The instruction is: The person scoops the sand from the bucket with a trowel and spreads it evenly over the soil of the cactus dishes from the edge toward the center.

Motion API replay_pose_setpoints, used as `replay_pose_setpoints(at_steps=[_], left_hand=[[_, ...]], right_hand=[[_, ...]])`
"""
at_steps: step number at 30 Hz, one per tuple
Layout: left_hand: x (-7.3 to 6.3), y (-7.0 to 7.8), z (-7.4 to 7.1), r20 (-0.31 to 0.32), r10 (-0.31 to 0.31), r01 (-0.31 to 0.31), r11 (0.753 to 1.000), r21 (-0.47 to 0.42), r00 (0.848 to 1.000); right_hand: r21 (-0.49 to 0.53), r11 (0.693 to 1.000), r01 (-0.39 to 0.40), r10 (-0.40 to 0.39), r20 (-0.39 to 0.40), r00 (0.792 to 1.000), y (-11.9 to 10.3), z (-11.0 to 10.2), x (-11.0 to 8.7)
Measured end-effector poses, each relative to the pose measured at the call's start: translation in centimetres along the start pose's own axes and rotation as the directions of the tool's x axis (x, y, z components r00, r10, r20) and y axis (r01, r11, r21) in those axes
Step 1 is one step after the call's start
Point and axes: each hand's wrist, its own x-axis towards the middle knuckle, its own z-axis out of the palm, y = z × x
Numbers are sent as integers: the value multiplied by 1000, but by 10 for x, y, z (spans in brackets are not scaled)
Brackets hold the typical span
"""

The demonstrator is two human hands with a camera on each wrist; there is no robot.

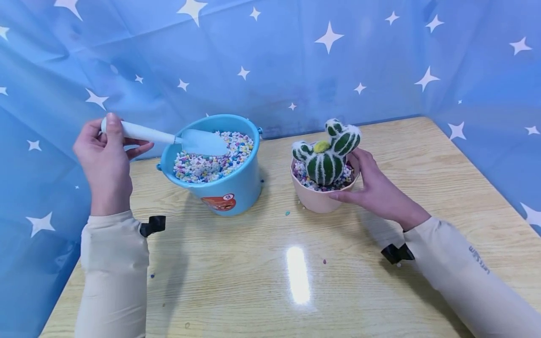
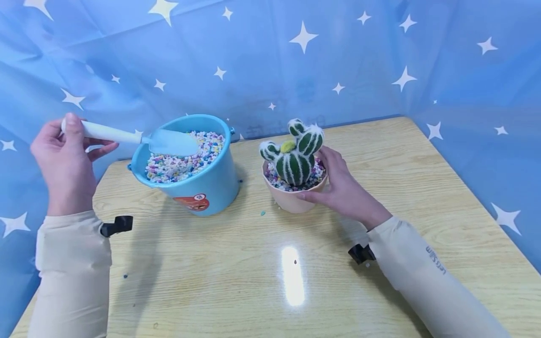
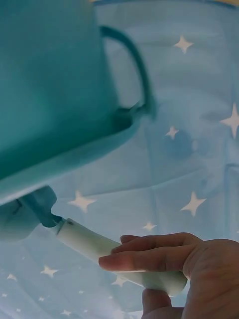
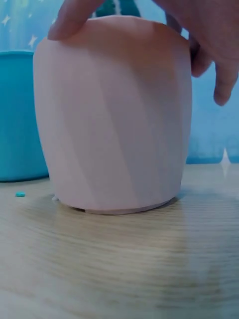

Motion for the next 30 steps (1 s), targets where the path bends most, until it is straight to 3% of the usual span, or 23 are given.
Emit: replay_pose_setpoints(at_steps=[5,9,14,15,17,22,26,29,30], left_hand=[[2,-6,-12,-6,-7,8,998,59,1000],[4,-8,-20,39,-1,-4,991,136,999],[8,1,-25,119,61,-95,947,308,991],[9,4,-24,139,85,-128,932,339,987],[11,10,-20,187,145,-216,867,448,972],[15,27,-2,275,267,-384,665,641,923],[16,34,12,303,279,-412,630,658,911],[16,33,16,309,268,-409,597,690,912],[16,32,17,302,252,-394,597,699,919]], right_hand=[[-14,1000,19,-19,-7,1000,1,2,-1],[-6,999,39,-39,0,999,3,2,1],[22,998,53,-54,23,998,8,0,4],[24,998,50,-51,24,998,8,0,3],[19,999,45,-45,14,999,7,0,3],[-10,1000,22,-22,-16,1000,1,4,3],[-30,999,14,-15,-26,1000,-1,6,2],[-29,999,17,-17,-24,1000,0,7,2],[-27,1000,16,-17,-21,1000,1,8,2]])
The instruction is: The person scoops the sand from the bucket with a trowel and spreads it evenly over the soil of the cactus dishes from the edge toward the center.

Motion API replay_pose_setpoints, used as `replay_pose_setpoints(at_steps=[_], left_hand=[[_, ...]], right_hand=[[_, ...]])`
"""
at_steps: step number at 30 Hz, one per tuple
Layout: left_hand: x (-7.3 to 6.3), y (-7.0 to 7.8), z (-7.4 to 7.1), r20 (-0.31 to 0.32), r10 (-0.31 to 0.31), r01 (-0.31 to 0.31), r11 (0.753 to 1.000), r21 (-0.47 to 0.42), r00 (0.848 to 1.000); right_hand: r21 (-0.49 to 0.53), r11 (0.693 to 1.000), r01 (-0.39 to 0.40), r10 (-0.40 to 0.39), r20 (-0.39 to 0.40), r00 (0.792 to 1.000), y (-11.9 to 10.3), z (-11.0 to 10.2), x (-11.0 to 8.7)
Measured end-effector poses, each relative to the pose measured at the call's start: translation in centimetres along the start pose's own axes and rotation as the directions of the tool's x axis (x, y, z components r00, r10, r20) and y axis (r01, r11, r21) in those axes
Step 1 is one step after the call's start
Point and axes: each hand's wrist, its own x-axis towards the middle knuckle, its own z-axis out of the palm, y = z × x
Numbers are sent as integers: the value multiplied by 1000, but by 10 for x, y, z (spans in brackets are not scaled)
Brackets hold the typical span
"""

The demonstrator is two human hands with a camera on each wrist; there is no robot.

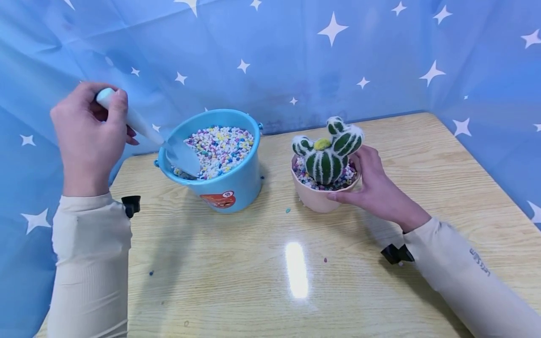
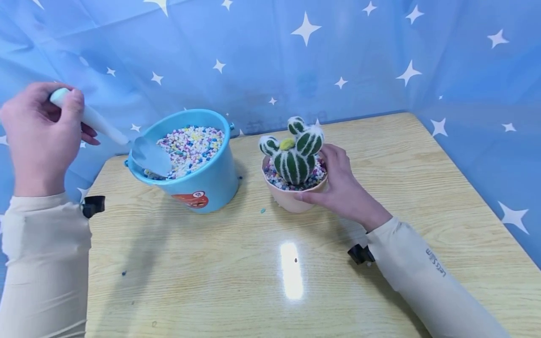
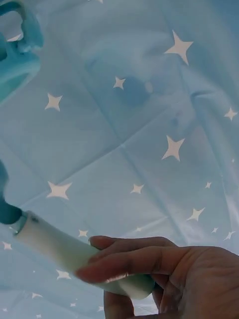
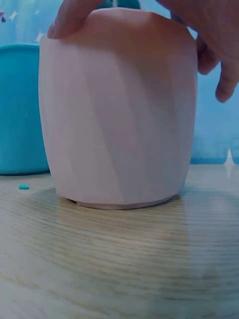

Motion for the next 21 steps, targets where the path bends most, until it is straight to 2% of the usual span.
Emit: replay_pose_setpoints(at_steps=[3,5,8,9,12,15,19,21], left_hand=[[-2,-6,4,26,-52,52,999,4,998],[-4,-12,5,42,-106,108,992,-60,993],[-7,-22,8,54,-173,180,965,-191,983],[-7,-25,8,61,-201,210,941,-264,978],[-9,-43,11,109,-284,302,837,-456,952],[-14,-62,13,155,-352,371,710,-598,923],[-22,-77,13,200,-421,435,592,-678,885],[-24,-80,16,217,-442,454,552,-699,870]], right_hand=[[-5,1000,3,-3,2,1000,1,1,0],[-6,1000,3,-3,6,1000,2,0,0],[4,1000,-2,2,12,1000,1,-2,1],[14,1000,-2,2,14,1000,2,-2,2],[40,999,11,-12,14,1000,3,-2,3],[49,999,19,-20,20,1000,5,0,3],[44,998,32,-34,35,999,5,0,5],[45,998,40,-42,42,998,5,-2,6]])
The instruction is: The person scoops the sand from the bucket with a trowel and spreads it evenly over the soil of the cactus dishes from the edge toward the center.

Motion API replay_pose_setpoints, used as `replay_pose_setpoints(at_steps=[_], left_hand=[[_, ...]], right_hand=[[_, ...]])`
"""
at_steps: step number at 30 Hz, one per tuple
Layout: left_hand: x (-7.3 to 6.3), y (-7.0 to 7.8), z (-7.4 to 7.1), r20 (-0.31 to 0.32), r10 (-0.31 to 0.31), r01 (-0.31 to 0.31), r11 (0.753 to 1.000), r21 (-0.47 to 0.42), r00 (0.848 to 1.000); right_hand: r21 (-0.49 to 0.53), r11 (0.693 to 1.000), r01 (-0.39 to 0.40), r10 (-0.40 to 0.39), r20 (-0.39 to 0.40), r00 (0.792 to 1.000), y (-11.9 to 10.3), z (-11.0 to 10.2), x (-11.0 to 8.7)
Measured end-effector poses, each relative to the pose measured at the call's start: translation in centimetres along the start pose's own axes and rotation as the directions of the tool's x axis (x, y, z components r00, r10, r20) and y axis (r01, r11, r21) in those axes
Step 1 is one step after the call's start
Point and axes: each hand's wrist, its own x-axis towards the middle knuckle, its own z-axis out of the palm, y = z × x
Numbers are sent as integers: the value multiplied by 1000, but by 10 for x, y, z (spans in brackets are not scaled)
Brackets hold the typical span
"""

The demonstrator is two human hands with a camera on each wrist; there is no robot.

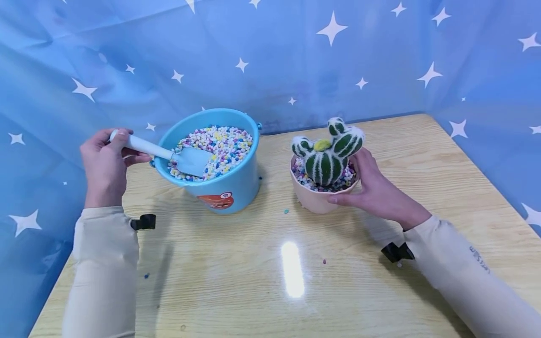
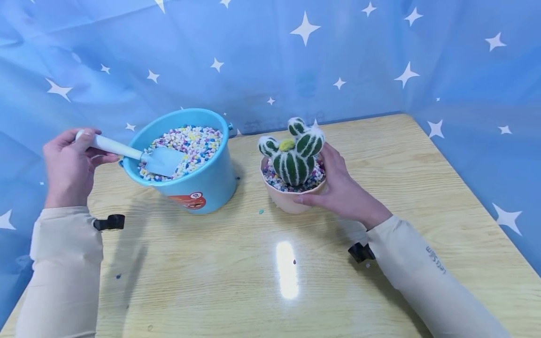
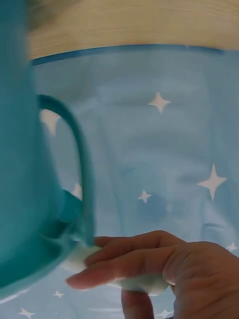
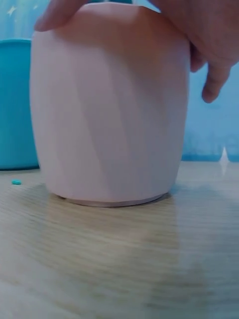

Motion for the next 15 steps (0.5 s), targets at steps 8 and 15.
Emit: replay_pose_setpoints(at_steps=[8,15], left_hand=[[0,-10,10,-59,-41,40,999,-21,997],[-5,-16,6,-102,-66,54,992,-115,993]], right_hand=[[33,999,-17,18,-32,999,-2,0,-3],[39,999,-9,9,-1,1000,-2,-1,-1]])
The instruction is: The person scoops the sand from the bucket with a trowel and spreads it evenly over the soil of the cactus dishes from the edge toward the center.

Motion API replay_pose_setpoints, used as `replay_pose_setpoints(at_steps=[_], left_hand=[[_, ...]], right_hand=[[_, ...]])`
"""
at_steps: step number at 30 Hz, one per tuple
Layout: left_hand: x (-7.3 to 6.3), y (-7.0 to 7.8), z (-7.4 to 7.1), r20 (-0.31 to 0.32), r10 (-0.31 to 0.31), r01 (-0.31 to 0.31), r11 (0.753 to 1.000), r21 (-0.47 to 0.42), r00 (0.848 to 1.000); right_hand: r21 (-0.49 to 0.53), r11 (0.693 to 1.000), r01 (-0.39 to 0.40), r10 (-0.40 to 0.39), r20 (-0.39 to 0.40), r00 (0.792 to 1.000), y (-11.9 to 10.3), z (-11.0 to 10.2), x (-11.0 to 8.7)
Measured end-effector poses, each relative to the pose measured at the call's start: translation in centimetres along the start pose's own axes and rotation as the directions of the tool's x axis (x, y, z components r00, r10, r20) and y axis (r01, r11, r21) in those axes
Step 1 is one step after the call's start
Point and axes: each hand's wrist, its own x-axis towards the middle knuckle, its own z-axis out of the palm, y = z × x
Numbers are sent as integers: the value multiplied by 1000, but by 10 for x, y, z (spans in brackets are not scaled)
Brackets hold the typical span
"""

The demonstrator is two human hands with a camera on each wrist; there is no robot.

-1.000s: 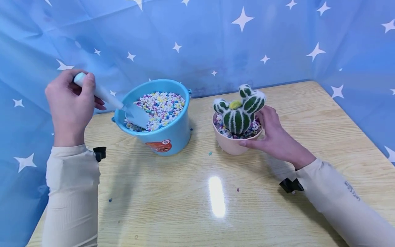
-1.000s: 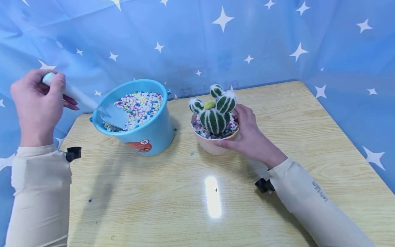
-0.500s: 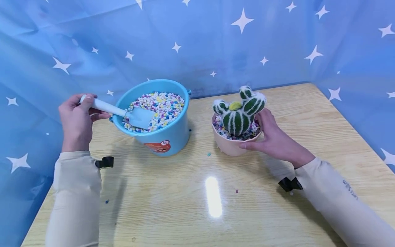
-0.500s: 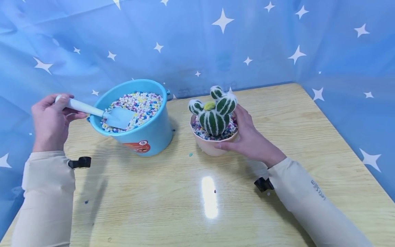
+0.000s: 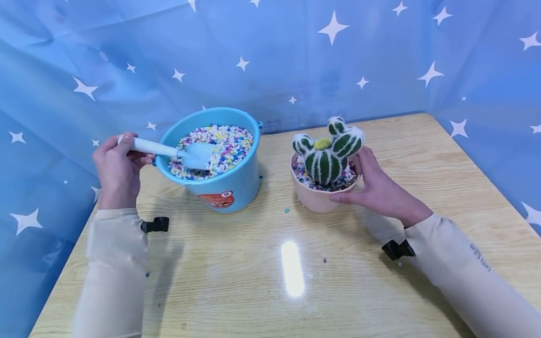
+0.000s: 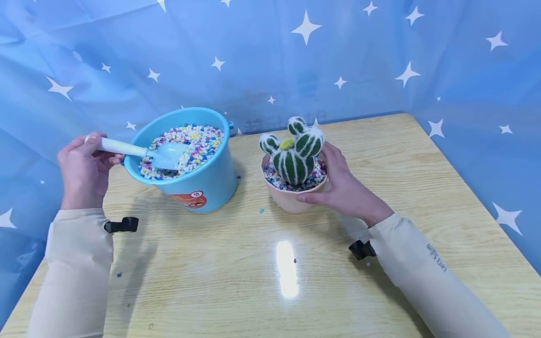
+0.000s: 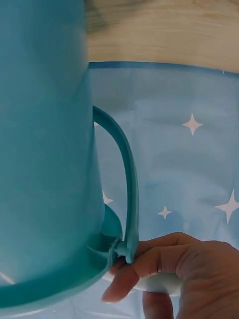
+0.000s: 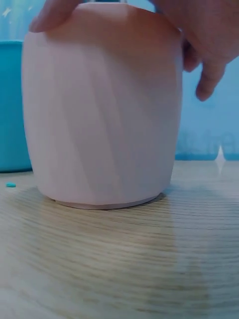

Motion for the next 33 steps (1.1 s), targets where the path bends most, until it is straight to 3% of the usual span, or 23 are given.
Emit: replay_pose_setpoints(at_steps=[8,15,20,33], left_hand=[[-2,-3,-6,35,-23,25,998,-62,999],[-3,-4,-6,-9,-80,78,990,-121,997],[-6,-5,-8,-4,-96,94,980,-174,995],[-22,2,-2,20,-113,114,958,-263,993]], right_hand=[[-13,1000,-6,6,9,1000,4,0,1],[6,1000,8,-8,25,1000,5,-2,1],[45,999,4,-5,25,1000,6,-3,1],[28,999,20,-20,6,1000,4,0,3]])
